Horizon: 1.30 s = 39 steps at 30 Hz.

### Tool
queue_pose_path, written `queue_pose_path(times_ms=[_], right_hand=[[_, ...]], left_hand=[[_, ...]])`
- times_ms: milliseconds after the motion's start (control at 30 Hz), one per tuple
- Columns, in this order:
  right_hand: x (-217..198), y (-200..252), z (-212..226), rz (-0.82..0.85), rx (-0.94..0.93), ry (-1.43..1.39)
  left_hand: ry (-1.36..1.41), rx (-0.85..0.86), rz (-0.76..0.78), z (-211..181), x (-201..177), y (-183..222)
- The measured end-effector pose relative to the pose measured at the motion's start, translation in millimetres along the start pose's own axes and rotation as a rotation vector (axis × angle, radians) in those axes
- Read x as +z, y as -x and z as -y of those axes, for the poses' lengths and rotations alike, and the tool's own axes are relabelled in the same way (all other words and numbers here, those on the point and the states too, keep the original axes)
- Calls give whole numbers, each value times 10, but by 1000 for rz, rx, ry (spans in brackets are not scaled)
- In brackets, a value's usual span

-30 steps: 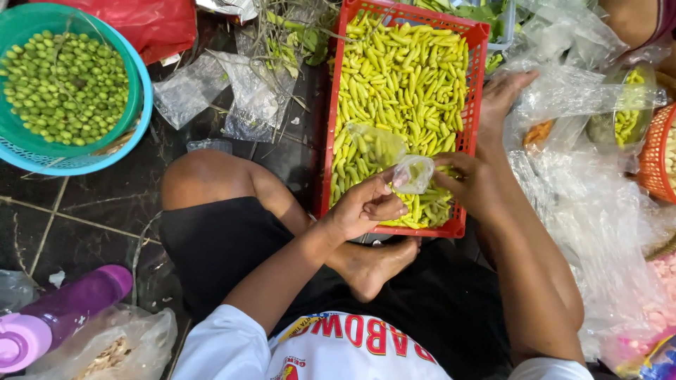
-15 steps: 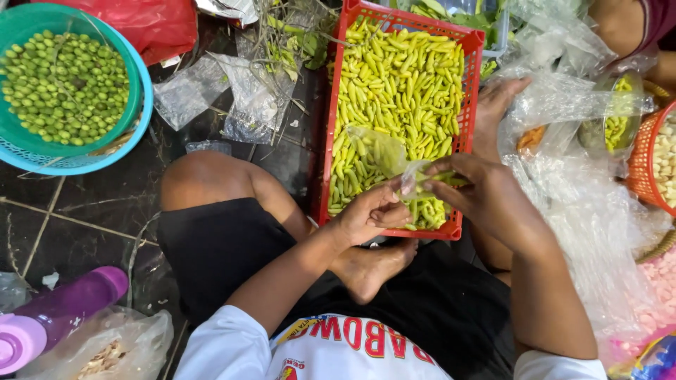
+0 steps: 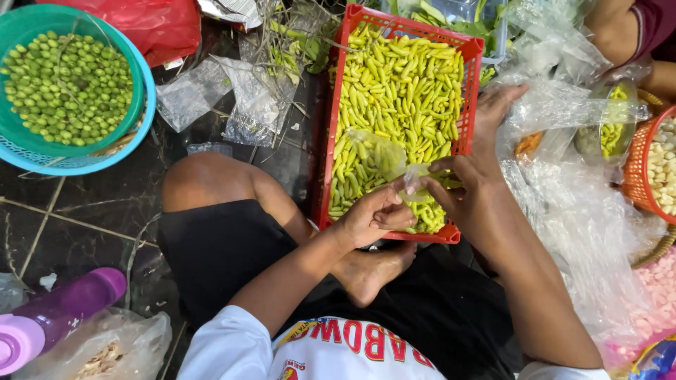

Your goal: The person is sitting on the floor, picking up small green peppers from a red plastic crate and packing them into small clear plastic bags.

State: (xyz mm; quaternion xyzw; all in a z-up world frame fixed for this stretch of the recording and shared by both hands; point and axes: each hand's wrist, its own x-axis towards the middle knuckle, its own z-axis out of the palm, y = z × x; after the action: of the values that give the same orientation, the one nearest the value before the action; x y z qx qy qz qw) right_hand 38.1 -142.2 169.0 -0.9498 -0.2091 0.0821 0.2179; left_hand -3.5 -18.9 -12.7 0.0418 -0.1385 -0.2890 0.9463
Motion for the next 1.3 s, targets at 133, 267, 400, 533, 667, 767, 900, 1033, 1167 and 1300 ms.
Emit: queue_pose_path(times_ms=[133, 267, 400, 533, 667, 767, 900, 1033, 1167, 1300], right_hand=[[99, 34, -173, 4, 74, -80], [102, -6, -143, 6, 100, -95], [145, 0, -151, -11, 112, -184], [218, -57, -96, -81, -15, -126], [467, -20, -250, -174, -117, -47], [519, 4, -296, -274, -196, 21], [390, -79, -227, -380, -203, -111], [790, -56, -928, -466, -33, -205], [1093, -1078, -1887, -630, 135, -1266], [934, -1133, -1865, -613, 200, -1514]], left_hand=[[-1, 0, -10, -2, -10, 11], [4, -2, -9, 31, -104, 21], [11, 11, 18, -5, -88, 14], [16, 45, 34, -15, -147, 22], [11, 52, 22, 36, -301, 34], [32, 58, 15, 11, -223, 36], [-23, 44, 17, -43, -288, 37], [-14, 26, 7, -37, -406, 87], [-11, 17, -25, 19, -531, 124], [3, 12, -49, 3, -570, 122]])
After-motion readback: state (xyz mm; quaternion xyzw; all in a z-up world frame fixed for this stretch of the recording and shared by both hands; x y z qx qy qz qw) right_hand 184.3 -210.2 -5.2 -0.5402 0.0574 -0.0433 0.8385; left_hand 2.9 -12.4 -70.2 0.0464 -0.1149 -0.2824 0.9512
